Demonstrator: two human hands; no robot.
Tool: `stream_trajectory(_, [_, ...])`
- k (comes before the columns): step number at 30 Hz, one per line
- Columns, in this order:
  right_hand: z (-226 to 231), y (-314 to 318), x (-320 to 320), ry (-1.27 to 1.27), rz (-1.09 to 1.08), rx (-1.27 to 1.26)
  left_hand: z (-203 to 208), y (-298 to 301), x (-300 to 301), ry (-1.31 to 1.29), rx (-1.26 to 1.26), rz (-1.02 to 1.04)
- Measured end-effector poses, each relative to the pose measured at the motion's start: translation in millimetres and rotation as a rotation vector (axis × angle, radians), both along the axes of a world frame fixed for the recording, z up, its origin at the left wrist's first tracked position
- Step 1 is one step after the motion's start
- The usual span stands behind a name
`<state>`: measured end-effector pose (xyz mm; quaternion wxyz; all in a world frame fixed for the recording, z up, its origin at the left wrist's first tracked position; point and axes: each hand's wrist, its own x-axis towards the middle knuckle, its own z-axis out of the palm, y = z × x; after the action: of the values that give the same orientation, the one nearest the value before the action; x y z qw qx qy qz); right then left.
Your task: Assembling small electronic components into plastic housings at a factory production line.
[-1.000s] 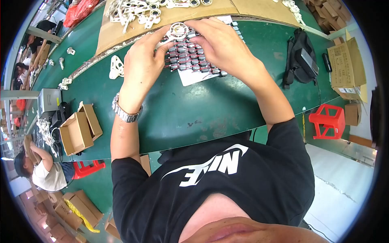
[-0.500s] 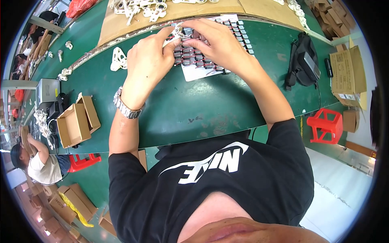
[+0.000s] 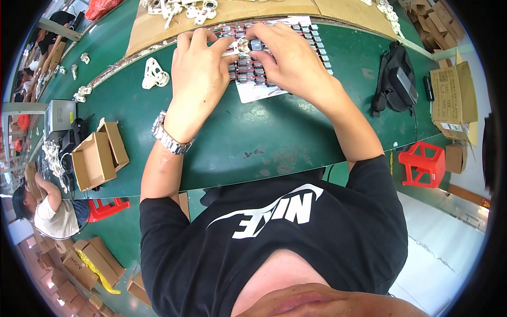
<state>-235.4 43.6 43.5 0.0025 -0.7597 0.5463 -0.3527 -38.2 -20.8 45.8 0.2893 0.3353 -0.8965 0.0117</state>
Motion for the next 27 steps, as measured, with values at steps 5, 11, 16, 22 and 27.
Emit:
stream_trajectory(5, [7,2,4,0.145,-0.033,-0.171,2,5,-1,0.020,-0.011,0.000])
stream_trajectory(11, [3,2,7,0.370,-0.099,-0.147,4,11,-4,0.020,0.010,0.011])
stream_trajectory(16, [4,0,5,0.367,-0.044,-0.142,2,10,-2,0.029,-0.011,0.033])
stream_trajectory(22, [2,-6,4,0.234,0.007,-0.312,2,7,0,0.055,-0.016,0.026])
stream_trajectory(27, [6,-4,6,0.076,0.079,-0.156,4,9,1,0.075,-0.005,0.013])
